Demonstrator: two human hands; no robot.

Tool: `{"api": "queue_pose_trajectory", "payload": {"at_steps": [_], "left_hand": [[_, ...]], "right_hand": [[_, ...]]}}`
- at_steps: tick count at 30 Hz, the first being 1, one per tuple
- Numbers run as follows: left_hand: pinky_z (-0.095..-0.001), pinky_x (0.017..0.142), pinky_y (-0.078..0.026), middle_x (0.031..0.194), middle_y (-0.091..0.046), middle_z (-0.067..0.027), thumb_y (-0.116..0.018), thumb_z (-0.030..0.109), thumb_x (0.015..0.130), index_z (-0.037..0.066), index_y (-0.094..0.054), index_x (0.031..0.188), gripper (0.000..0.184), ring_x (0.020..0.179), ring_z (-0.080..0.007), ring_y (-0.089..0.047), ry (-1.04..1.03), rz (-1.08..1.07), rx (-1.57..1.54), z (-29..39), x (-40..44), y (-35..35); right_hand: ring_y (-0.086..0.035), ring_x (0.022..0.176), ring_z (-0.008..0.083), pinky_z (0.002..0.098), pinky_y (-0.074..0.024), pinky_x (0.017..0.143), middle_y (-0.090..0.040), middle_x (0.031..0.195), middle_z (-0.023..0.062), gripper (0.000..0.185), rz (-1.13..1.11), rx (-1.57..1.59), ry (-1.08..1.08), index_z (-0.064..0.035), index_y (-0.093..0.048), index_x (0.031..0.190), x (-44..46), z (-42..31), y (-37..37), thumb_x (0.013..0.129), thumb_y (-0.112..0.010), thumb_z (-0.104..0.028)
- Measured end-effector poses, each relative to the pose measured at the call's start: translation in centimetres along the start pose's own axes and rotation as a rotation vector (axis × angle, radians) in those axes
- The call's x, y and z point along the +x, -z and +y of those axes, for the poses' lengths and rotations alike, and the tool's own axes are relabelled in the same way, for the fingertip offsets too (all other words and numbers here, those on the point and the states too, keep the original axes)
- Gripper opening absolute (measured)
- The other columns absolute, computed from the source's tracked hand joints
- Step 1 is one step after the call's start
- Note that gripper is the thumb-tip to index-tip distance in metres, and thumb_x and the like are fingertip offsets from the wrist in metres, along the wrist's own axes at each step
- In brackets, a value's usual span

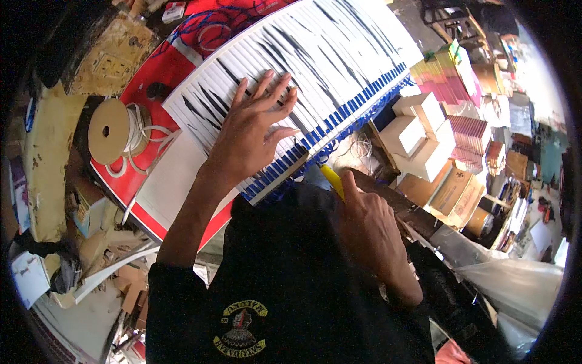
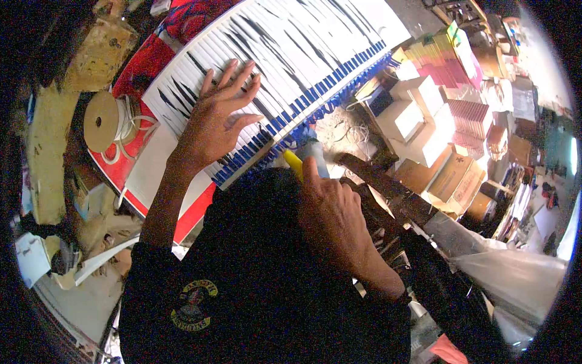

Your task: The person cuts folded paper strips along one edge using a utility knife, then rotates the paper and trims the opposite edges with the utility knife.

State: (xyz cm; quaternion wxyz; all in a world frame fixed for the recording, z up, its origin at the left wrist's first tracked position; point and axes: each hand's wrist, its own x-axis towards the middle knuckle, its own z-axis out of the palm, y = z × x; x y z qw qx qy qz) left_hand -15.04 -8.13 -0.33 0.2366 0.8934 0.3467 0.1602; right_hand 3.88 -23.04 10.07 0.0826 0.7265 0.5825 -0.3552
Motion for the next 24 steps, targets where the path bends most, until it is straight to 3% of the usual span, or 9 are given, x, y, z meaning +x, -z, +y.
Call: {"api": "queue_pose_trajectory", "payload": {"at_steps": [3,5,9,15,18,20,21,24], "left_hand": [[-0.0593,0.123,-0.012,0.163,-0.035,-0.0146,-0.064,0.028,0.096,0.008,-0.05,0.149,0.058,0.153,-0.0385,-0.025,0.011,0.003,0.011,-0.1,0.1,0.2],[-0.0592,0.123,-0.012,0.163,-0.035,-0.0145,-0.064,0.029,0.095,0.009,-0.05,0.149,0.058,0.153,-0.0387,-0.025,0.007,0.013,-0.007,-0.1,0.0,0.4],[-0.0583,0.123,-0.012,0.163,-0.035,-0.0131,-0.066,0.031,0.095,0.01,-0.051,0.148,0.059,0.153,-0.0383,-0.025,0.011,0.011,-0.02,-0.1,0.0,0.2],[-0.058,0.123,-0.012,0.163,-0.035,-0.0137,-0.067,0.03,0.094,0.012,-0.05,0.149,0.06,0.153,-0.0384,-0.025,0.012,0.0,0.003,-0.3,0.1,0.1],[-0.0561,0.124,-0.015,0.159,-0.04,-0.018,-0.069,0.027,0.093,0.004,-0.056,0.142,0.056,0.152,-0.0354,-0.029,-0.001,0.055,-0.006,-0.1,0.3,0.2],[-0.0572,0.123,-0.017,0.157,-0.044,-0.0165,-0.072,0.032,0.091,0.003,-0.058,0.141,0.06,0.149,-0.0357,-0.035,0.062,0.147,-0.107,0.0,-0.5,0.1],[-0.0559,0.122,-0.021,0.15,-0.052,-0.017,-0.074,0.033,0.09,0.0,-0.063,0.134,0.057,0.145,-0.0351,-0.042,0.068,0.202,-0.036,0.1,-1.2,0.0],[-0.0556,0.122,-0.022,0.148,-0.055,-0.0163,-0.075,0.031,0.09,0.0,-0.064,0.132,0.053,0.144,-0.0348,-0.043,0.063,0.231,0.046,0.0,-2.3,-0.8]], "right_hand": [[-0.07,0.07,0.0444,0.0577,-0.0539,0.06,-0.068,0.077,0.0255,0.035,0.018,0.0,0.017,-0.0018,-0.042,0.129,0.0,0.0,-0.2,0.097,-0.052,-0.013],[-0.065,0.064,0.0458,0.0566,-0.0479,0.059,-0.064,0.071,0.0244,0.02,0.065,0.051,-0.019,-0.0065,-0.046,0.117,0.0,-0.5,-0.2,0.1,-0.053,-0.013],[-0.065,0.063,0.0452,0.0564,-0.0478,0.058,-0.063,0.069,0.0239,0.02,0.111,0.032,0.018,-0.0079,-0.047,0.118,0.0,-0.3,0.1,0.1,-0.053,-0.013],[-0.066,0.067,0.0449,0.0586,-0.0482,0.063,-0.061,0.068,0.0249,0.025,0.004,0.07,-0.056,-0.0072,-0.047,0.124,0.7,0.6,-0.5,0.1,-0.053,-0.015],[-0.067,0.07,0.0455,0.06,-0.0496,0.067,-0.063,0.071,0.0262,0.027,0.048,-0.124,0.029,-0.0074,-0.05,0.126,0.9,2.3,-2.2,0.102,-0.051,-0.019],[-0.068,0.073,0.0448,0.0584,-0.0515,0.07,-0.067,0.079,0.0257,0.028,-0.111,-0.106,-0.125,-0.0071,-0.053,0.125,-0.5,3.7,-1.9,0.105,-0.049,-0.026],[-0.069,0.078,0.0443,0.0532,-0.0532,0.071,-0.069,0.087,0.0242,0.025,-0.175,-0.073,-0.274,-0.0059,-0.055,0.119,-1.2,2.3,0.6,0.104,-0.053,-0.026],[-0.069,0.083,0.044,0.0486,-0.0542,0.071,-0.07,0.09,0.0228,0.023,0.036,0.198,-0.115,-0.0058,-0.054,0.118,-2.4,2.9,2.2,0.102,-0.06,-0.021]]}}
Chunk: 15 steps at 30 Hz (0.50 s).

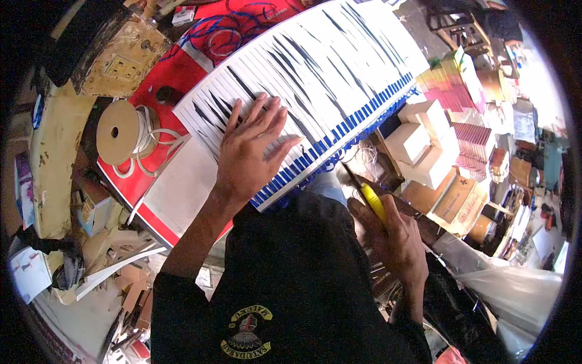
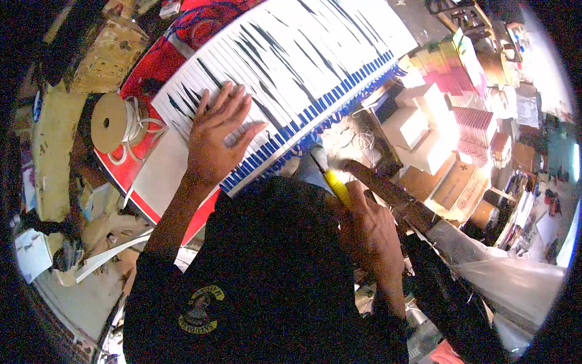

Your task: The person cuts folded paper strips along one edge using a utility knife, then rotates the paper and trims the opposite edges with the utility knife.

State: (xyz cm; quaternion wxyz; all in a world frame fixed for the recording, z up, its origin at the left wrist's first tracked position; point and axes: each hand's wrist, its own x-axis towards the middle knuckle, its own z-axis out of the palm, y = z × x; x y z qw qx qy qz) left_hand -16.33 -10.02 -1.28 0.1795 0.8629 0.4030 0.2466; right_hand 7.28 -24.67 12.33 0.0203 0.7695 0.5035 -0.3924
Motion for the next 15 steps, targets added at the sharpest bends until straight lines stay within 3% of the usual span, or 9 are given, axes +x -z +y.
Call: {"api": "queue_pose_trajectory", "payload": {"at_steps": [1,4,12,15], "left_hand": [[-0.056,0.122,-0.022,0.148,-0.055,-0.0159,-0.073,0.029,0.091,0.001,-0.066,0.13,0.049,0.145,-0.0342,-0.043,-0.012,-0.001,0.005,0.0,0.0,0.2],[-0.0567,0.122,-0.02,0.148,-0.055,-0.0152,-0.07,0.029,0.094,0.001,-0.067,0.13,0.046,0.146,-0.0348,-0.041,-0.007,-0.032,-0.028,0.0,0.1,0.7],[-0.0584,0.122,-0.017,0.153,-0.05,-0.0141,-0.064,0.027,0.096,0.001,-0.066,0.131,0.044,0.148,-0.0367,-0.038,-0.008,-0.084,-0.03,0.0,0.2,1.0],[-0.059,0.122,-0.016,0.154,-0.049,-0.0144,-0.063,0.028,0.097,0.0,-0.064,0.133,0.046,0.148,-0.0373,-0.037,-0.014,-0.096,-0.019,0.0,0.3,1.0]], "right_hand": [[-0.069,0.082,0.0443,0.0477,-0.0535,0.07,-0.07,0.09,0.0223,0.023,0.111,0.039,0.217,-0.0061,-0.054,0.118,0.3,1.3,-1.2,0.099,-0.064,-0.016],[-0.069,0.08,0.0442,0.0496,-0.052,0.067,-0.069,0.09,0.0231,0.026,0.223,0.078,0.372,-0.0061,-0.053,0.12,1.8,1.8,-5.3,0.098,-0.064,-0.015],[-0.066,0.071,0.0441,0.0522,-0.0506,0.062,-0.067,0.081,0.025,0.03,0.103,-0.024,0.263,-0.006,-0.049,0.123,3.1,-1.4,-6.0,0.097,-0.062,-0.011],[-0.065,0.066,0.0431,0.0523,-0.0494,0.059,-0.066,0.077,0.0236,0.028,0.202,-0.033,0.365,-0.0054,-0.049,0.12,3.4,-0.6,-6.7,0.096,-0.062,-0.011]]}}
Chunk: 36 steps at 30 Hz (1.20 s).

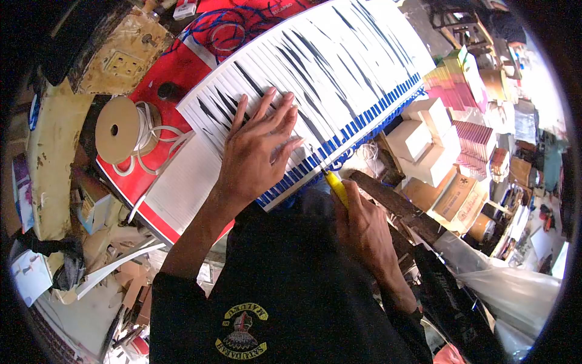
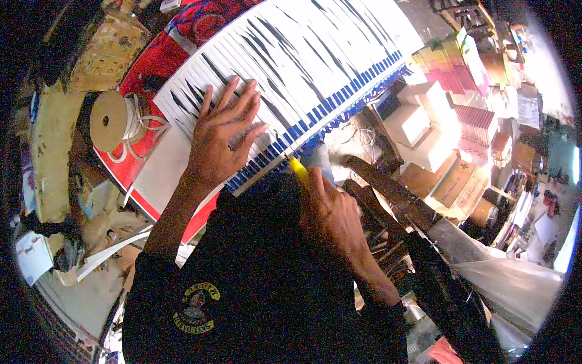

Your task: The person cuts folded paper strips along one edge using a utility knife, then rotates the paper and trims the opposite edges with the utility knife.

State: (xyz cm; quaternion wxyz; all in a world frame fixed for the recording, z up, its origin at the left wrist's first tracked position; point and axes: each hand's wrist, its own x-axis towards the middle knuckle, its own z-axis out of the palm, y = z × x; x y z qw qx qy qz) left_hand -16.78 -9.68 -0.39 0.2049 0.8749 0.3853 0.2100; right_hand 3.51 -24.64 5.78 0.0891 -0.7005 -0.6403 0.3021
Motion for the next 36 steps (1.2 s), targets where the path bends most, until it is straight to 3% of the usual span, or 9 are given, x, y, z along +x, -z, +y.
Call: {"api": "queue_pose_trajectory", "payload": {"at_steps": [12,14,18,21,27,29,33,35,36], "left_hand": [[-0.062,0.121,-0.014,0.156,-0.046,-0.0154,-0.06,0.029,0.099,-0.001,-0.06,0.137,0.048,0.148,-0.0392,-0.035,0.001,-0.026,0.007,0.2,0.0,0.0],[-0.0617,0.122,-0.013,0.156,-0.046,-0.0154,-0.059,0.029,0.099,0.0,-0.061,0.137,0.048,0.149,-0.0386,-0.035,0.008,-0.023,-0.002,0.2,0.0,0.0],[-0.0614,0.122,-0.013,0.156,-0.047,-0.015,-0.059,0.03,0.099,0.0,-0.061,0.137,0.048,0.149,-0.0378,-0.035,0.004,-0.018,0.02,0.1,0.0,-0.1],[-0.0611,0.122,-0.014,0.155,-0.048,-0.0146,-0.06,0.03,0.099,0.0,-0.062,0.136,0.048,0.149,-0.0373,-0.035,0.019,-0.013,0.01,0.1,0.0,-0.1],[-0.0609,0.121,-0.014,0.155,-0.048,-0.0146,-0.061,0.029,0.098,0.0,-0.063,0.135,0.047,0.149,-0.0372,-0.035,0.021,-0.005,0.001,0.1,0.3,0.0],[-0.0612,0.121,-0.014,0.156,-0.046,-0.0148,-0.061,0.029,0.098,0.0,-0.062,0.136,0.048,0.149,-0.0378,-0.035,0.015,-0.027,0.0,0.1,0.1,0.1],[-0.0614,0.121,-0.014,0.158,-0.044,-0.0153,-0.061,0.029,0.097,0.0,-0.06,0.137,0.05,0.149,-0.0383,-0.034,0.006,-0.027,0.0,-0.1,-0.1,-0.2],[-0.061,0.121,-0.014,0.158,-0.043,-0.016,-0.062,0.027,0.097,0.0,-0.059,0.139,0.051,0.15,-0.0386,-0.033,-0.007,-0.033,-0.031,-0.3,-0.1,-0.1],[-0.061,0.121,-0.014,0.158,-0.043,-0.016,-0.062,0.027,0.097,0.0,-0.059,0.139,0.051,0.15,-0.0386,-0.033,-0.011,-0.032,-0.026,-0.3,0.0,0.0]], "right_hand": [[-0.066,0.07,0.0443,0.0533,-0.0501,0.061,-0.067,0.087,0.0236,0.024,-0.153,-0.074,-0.03,-0.0018,-0.049,0.119,1.3,-2.1,3.4,0.097,-0.056,-0.008],[-0.067,0.073,0.045,0.0544,-0.0514,0.064,-0.067,0.086,0.0242,0.022,-0.244,-0.205,-0.151,-0.0014,-0.048,0.118,1.3,-2.9,3.3,0.099,-0.053,-0.011],[-0.068,0.074,0.0449,0.0551,-0.052,0.065,-0.067,0.084,0.0247,0.022,-0.242,-0.185,-0.175,-0.0014,-0.048,0.117,2.0,-4.1,3.8,0.099,-0.052,-0.014],[-0.068,0.075,0.0444,0.0556,-0.0516,0.066,-0.066,0.082,0.0252,0.021,-0.41,-0.19,-0.345,-0.0017,-0.048,0.115,2.2,-4.5,4.4,0.098,-0.053,-0.013],[-0.071,0.074,0.0455,0.0566,-0.0559,0.066,-0.069,0.081,0.0233,0.026,-0.309,-0.241,-0.158,0.0,-0.047,0.119,1.1,-2.2,3.4,0.1,-0.048,-0.017],[-0.07,0.08,0.0432,0.0515,-0.0529,0.068,-0.069,0.088,0.0257,0.036,-0.417,-0.247,-0.363,-0.0063,-0.05,0.134,-0.9,-1.9,4.2,0.099,-0.054,-0.016],[-0.07,0.08,0.0429,0.0514,-0.0526,0.066,-0.07,0.09,0.0249,0.029,-0.337,-0.157,-0.403,-0.0075,-0.052,0.127,-2.1,-3.6,5.7,0.1,-0.057,-0.016],[-0.07,0.077,0.0426,0.0503,-0.0518,0.062,-0.071,0.088,0.0226,0.023,-0.067,0.041,-0.177,-0.0067,-0.053,0.12,-1.6,-3.7,4.2,0.1,-0.059,-0.015],[-0.067,0.069,0.0427,0.0505,-0.0491,0.056,-0.068,0.08,0.0225,0.019,-0.074,0.061,-0.149,-0.0069,-0.051,0.115,-0.9,-3.4,3.5,0.099,-0.06,-0.013]]}}
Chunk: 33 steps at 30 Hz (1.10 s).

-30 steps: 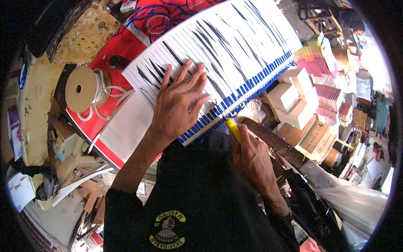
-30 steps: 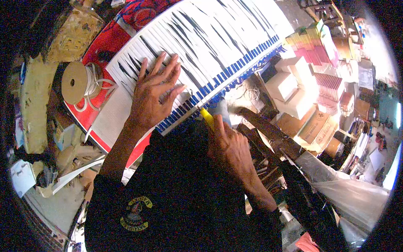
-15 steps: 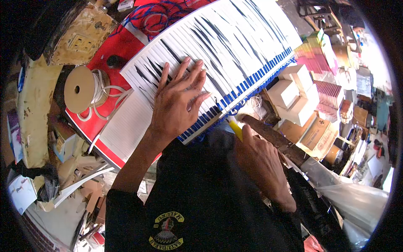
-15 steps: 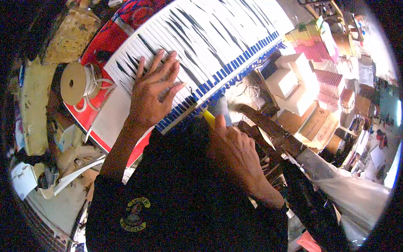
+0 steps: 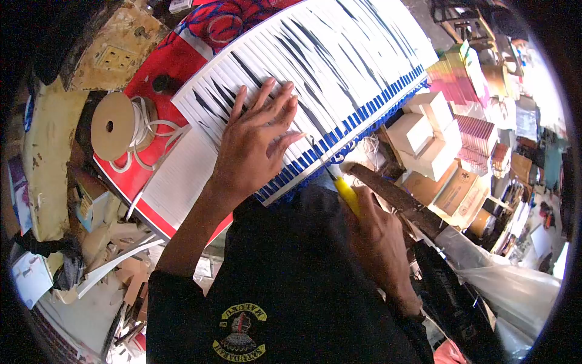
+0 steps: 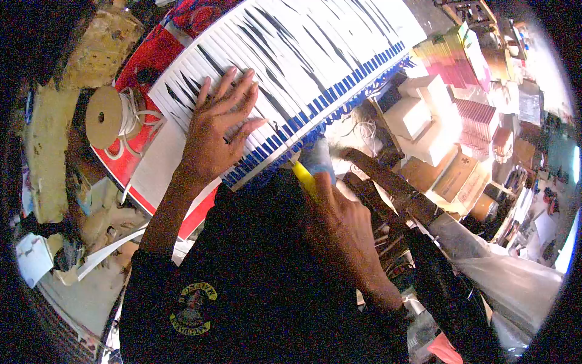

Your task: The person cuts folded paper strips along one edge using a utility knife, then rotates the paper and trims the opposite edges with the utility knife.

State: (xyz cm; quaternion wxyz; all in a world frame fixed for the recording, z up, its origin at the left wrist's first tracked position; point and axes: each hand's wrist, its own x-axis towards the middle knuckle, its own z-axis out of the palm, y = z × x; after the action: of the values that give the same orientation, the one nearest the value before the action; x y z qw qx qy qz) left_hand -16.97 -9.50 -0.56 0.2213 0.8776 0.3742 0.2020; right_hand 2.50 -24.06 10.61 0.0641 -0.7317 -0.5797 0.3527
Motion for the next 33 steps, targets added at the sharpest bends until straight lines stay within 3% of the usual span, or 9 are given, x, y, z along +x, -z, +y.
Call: {"api": "queue_pose_trajectory", "payload": {"at_steps": [6,10,16,33], "left_hand": [[-0.0596,0.122,-0.015,0.157,-0.045,-0.0133,-0.063,0.027,0.095,0.003,-0.058,0.141,0.052,0.15,-0.0369,-0.033,0.02,-0.005,-0.025,0.1,0.0,0.3],[-0.0593,0.123,-0.015,0.157,-0.043,-0.0171,-0.064,0.024,0.096,-0.001,-0.055,0.142,0.053,0.15,-0.0368,-0.032,0.021,-0.036,-0.018,0.3,0.1,0.6],[-0.0602,0.121,-0.017,0.158,-0.044,-0.0136,-0.063,0.028,0.095,0.002,-0.058,0.141,0.053,0.15,-0.0373,-0.034,0.018,-0.025,0.009,0.0,0.0,0.3],[-0.0573,0.122,-0.017,0.156,-0.046,-0.0151,-0.063,0.03,0.096,0.0,-0.059,0.139,0.052,0.149,-0.0361,-0.036,0.017,0.008,0.003,0.1,-0.1,0.0]], "right_hand": [[-0.062,0.06,0.043,0.0537,-0.0446,0.054,-0.063,0.07,0.0221,0.02,0.089,-0.049,0.158,-0.0075,-0.049,0.114,1.5,2.0,-2.6,0.099,-0.061,-0.013],[-0.063,0.06,0.0432,0.0534,-0.0443,0.054,-0.062,0.07,0.0219,0.019,0.067,-0.064,0.129,-0.0072,-0.049,0.112,1.8,1.6,-2.3,0.099,-0.061,-0.014],[-0.063,0.06,0.0433,0.0535,-0.0452,0.054,-0.063,0.071,0.0218,0.017,0.049,-0.076,0.101,-0.0069,-0.05,0.112,1.7,1.5,-2.4,0.1,-0.06,-0.015],[-0.066,0.063,0.0417,0.0488,-0.05,0.054,-0.067,0.08,0.0229,0.016,0.019,-0.067,0.078,-0.0057,-0.052,0.111,0.2,2.1,-1.6,0.099,-0.061,-0.011]]}}
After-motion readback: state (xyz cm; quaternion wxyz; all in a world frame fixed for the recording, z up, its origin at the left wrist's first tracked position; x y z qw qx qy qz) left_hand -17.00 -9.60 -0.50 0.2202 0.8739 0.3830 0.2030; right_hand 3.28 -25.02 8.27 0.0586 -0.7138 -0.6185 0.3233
